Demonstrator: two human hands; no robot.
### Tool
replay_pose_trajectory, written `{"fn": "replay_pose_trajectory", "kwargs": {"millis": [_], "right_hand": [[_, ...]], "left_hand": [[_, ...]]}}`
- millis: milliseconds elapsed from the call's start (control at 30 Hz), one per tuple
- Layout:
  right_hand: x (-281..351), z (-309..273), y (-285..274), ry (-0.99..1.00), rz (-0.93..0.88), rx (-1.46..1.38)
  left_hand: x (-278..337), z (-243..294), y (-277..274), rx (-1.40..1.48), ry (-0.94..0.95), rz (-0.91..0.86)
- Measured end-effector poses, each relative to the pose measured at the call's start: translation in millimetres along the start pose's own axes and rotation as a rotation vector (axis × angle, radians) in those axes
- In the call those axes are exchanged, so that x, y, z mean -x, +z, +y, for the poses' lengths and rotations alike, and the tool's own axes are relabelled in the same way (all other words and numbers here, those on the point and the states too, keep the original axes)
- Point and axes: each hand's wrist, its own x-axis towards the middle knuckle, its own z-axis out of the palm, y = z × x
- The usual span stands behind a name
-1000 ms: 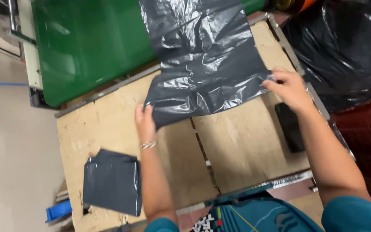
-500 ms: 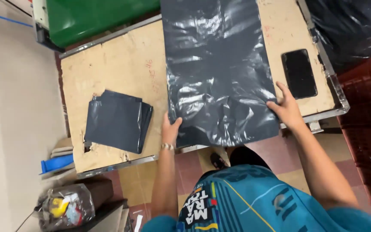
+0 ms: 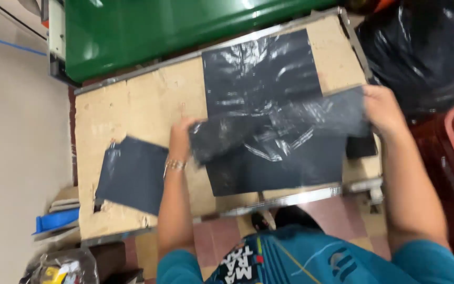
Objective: Folding and stacking plastic bags from a production line
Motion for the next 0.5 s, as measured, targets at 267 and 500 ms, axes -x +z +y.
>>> {"fn": "replay_pose_trajectory", "kwargs": {"millis": [267,500], "right_hand": [[-242,105,58,0.133,0.088,0.747],[-280,75,105,0.192,0.147,0.877]], "left_hand": [[-160,-145,109,-0.597,-0.649,-0.053],[-132,-105,146,-0.921,-0.38,0.375]]}}
